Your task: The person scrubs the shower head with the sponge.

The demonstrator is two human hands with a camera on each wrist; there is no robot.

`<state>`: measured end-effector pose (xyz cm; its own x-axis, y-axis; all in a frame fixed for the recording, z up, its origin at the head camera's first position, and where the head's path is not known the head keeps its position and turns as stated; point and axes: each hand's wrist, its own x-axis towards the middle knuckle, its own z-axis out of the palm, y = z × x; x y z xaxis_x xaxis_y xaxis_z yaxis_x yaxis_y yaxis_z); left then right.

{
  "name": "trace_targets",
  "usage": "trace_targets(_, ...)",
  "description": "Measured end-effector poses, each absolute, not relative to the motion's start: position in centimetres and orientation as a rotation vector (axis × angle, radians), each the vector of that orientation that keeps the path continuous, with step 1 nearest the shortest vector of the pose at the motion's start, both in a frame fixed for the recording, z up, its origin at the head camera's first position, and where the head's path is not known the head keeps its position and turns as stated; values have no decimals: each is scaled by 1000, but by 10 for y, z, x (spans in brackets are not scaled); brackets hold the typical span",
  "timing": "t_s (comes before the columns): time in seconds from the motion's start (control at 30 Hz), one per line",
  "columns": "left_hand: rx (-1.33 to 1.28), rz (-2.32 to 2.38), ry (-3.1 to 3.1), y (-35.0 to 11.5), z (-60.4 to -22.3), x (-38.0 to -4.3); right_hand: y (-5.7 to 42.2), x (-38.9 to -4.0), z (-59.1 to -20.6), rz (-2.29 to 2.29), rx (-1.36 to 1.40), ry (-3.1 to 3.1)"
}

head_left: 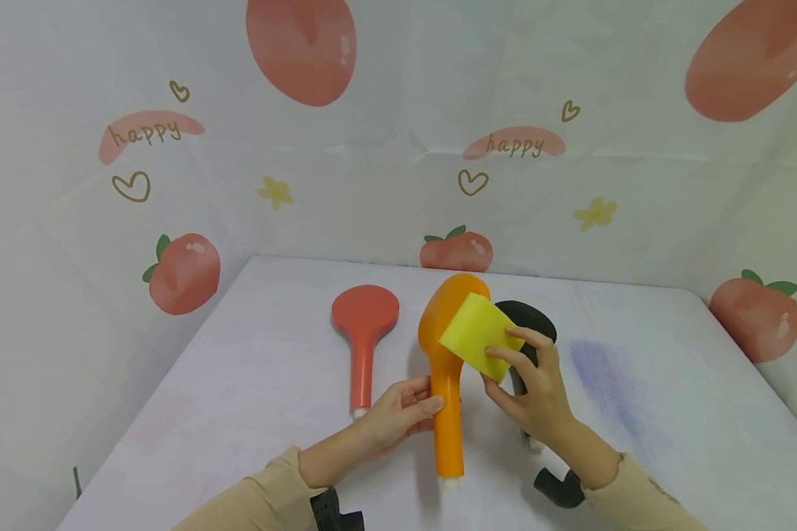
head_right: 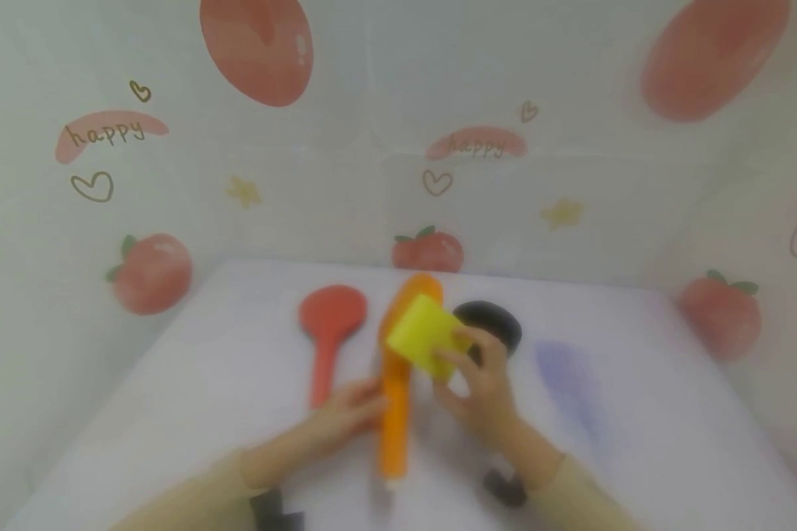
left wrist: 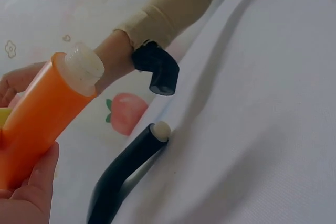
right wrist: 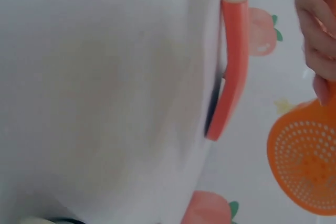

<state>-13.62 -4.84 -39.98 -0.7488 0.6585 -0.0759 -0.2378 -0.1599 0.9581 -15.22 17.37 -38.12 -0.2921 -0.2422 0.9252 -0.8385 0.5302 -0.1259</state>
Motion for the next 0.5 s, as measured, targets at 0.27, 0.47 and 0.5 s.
trace_targets(0.27,551,1911,1525,-49,-404,-137,183,-165,-368,1010,738,-1862)
trace_targets(0.47,587,1896,1520,-48,-406,-137,182,-162,-371,1006,736,-1874)
trace_targets(0.5,584,1898,1526,-48,-405,-137,181,-160,-372,980,754,-1869)
